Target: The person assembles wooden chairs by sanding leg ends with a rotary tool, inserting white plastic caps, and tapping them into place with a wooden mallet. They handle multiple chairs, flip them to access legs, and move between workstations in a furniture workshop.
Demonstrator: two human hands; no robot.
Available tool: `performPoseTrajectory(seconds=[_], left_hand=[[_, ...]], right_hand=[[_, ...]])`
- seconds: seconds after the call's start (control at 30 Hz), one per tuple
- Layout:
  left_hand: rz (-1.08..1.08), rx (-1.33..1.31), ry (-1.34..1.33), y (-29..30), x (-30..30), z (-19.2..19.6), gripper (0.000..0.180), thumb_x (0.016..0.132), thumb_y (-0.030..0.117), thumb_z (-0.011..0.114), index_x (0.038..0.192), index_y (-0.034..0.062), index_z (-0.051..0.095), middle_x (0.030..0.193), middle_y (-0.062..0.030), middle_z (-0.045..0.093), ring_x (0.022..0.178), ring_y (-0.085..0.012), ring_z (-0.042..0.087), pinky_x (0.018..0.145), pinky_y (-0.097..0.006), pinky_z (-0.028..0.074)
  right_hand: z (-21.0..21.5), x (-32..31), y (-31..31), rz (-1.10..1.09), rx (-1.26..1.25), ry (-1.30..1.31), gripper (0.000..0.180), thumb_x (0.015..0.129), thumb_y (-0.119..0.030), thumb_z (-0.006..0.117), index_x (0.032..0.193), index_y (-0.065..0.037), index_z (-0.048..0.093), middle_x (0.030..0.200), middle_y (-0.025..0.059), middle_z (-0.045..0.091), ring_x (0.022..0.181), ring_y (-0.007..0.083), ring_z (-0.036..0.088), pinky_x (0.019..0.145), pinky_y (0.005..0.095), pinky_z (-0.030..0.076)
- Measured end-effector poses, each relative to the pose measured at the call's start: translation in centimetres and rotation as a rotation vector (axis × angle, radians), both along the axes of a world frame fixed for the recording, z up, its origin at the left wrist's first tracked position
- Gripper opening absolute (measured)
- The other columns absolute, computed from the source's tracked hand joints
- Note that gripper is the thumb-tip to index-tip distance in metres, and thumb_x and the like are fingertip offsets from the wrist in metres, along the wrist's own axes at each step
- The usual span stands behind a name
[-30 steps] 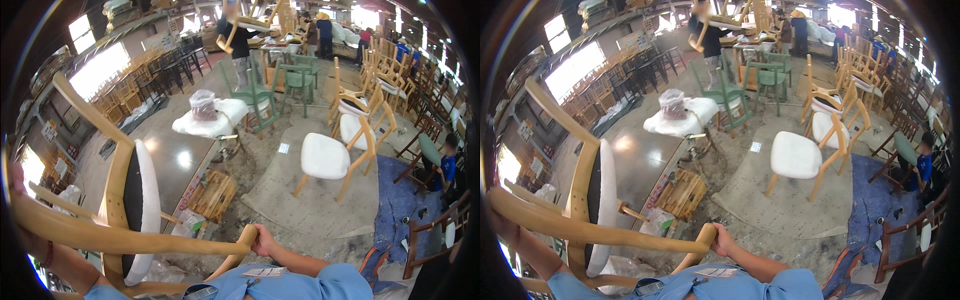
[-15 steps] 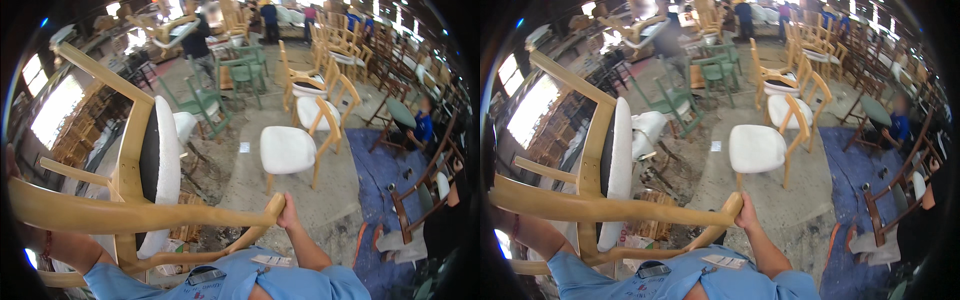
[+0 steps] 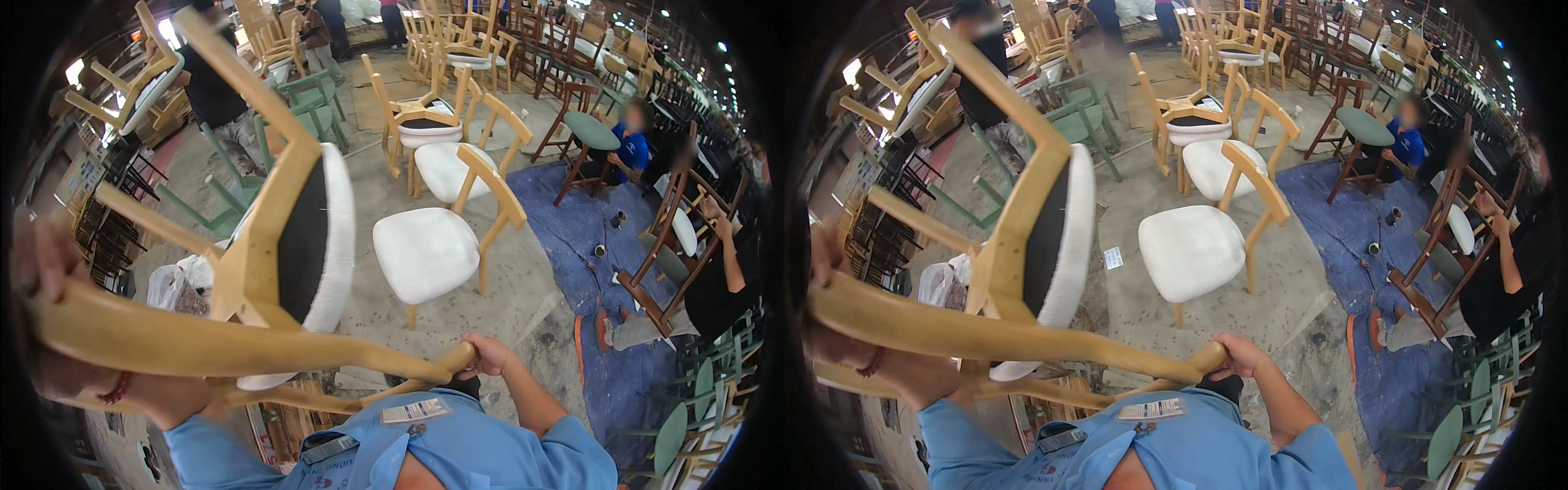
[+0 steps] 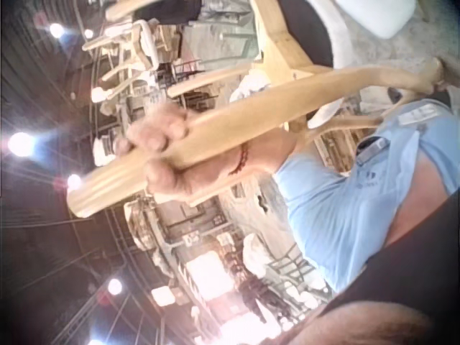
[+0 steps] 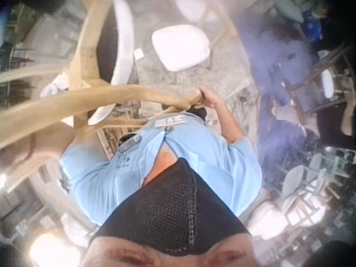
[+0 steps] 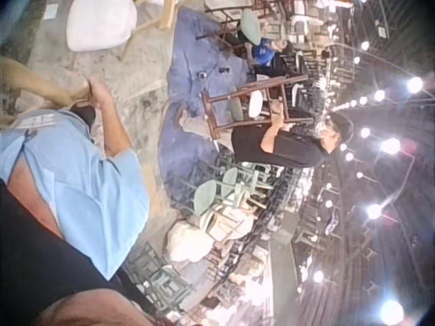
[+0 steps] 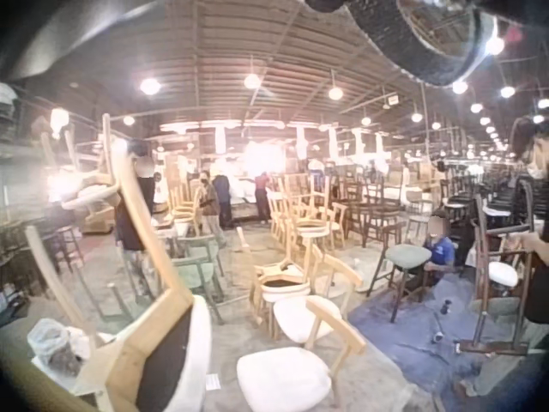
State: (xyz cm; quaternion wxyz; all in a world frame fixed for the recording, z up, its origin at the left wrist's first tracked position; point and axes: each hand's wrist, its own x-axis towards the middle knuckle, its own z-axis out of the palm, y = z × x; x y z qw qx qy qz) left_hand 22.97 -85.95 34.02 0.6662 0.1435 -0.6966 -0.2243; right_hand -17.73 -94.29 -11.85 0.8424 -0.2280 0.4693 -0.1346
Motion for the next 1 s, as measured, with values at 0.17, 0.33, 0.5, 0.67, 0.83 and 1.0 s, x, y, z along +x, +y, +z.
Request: performPoseTrajectory(seconds=[0.17,0.33,0.5,0.67,0.83,1.0], left_hand=[[-0.014,0.037,0.081,-7.6,-3.3,-4.2,0.059,0.078,0.018,0.071,0.118,-0.0034,0.033,0.084,-0.0038,0.052,0.062,-0.0138,0.054,0.072,-0.029,0.034],[-0.153,0.148,0.161,-12.5,-6.9,-5.6,0.058,0.070,0.014,0.077,0.108,0.0043,0.034,0.072,-0.0028,0.055,0.052,-0.0154,0.056,0.066,-0.027,0.034],[-0.258,0.096,0.108,-14.5,-10.0,-5.7,0.051,0.072,0.009,0.072,0.105,0.0068,0.033,0.074,-0.0028,0.057,0.054,-0.0159,0.059,0.067,-0.027,0.036],[-0.203,0.141,0.145,-13.6,-11.3,-5.7,0.062,0.063,0.011,0.083,0.103,0.0078,0.037,0.070,-0.0048,0.058,0.056,-0.0216,0.062,0.064,-0.033,0.038],[-0.143,0.144,0.202,-15.2,-13.3,-7.1,0.055,0.065,0.011,0.080,0.098,0.0100,0.036,0.064,-0.0035,0.058,0.053,-0.0210,0.064,0.057,-0.031,0.035],[-0.066,0.145,0.113,-14.5,-13.2,-7.3,0.056,0.065,0.012,0.081,0.098,0.0102,0.035,0.064,-0.0038,0.059,0.053,-0.0213,0.064,0.056,-0.032,0.035]], right_hand=[[-2.9,1.4,1.2,0.093,0.074,0.241,0.041,0.095,-0.039,0.055,0.115,-0.004,0.062,0.107,0.0142,0.069,0.092,0.0287,0.069,0.077,0.0427,0.060],[-5.4,1.7,1.9,-0.098,0.166,0.193,0.034,0.095,-0.030,0.058,0.115,-0.004,0.063,0.112,0.0129,0.068,0.098,0.0247,0.068,0.077,0.0367,0.061],[-7.0,0.2,-2.3,-0.014,0.147,0.169,0.034,0.096,-0.028,0.059,0.119,-0.003,0.062,0.114,0.0130,0.067,0.101,0.0244,0.068,0.079,0.0346,0.061],[-7.3,-1.5,-4.7,0.067,0.135,0.095,0.033,0.097,-0.029,0.060,0.118,-0.004,0.064,0.111,0.0114,0.070,0.092,0.0228,0.070,0.076,0.0344,0.061],[-8.6,-4.8,-9.3,0.467,0.088,0.242,0.032,0.098,-0.036,0.058,0.115,-0.011,0.067,0.109,0.0050,0.071,0.089,0.0178,0.070,0.071,0.0337,0.060],[-9.7,-3.1,-12.0,0.818,0.107,0.286,0.044,0.089,-0.055,0.064,0.104,-0.014,0.071,0.092,0.0034,0.072,0.078,0.0158,0.069,0.064,0.0311,0.057]])
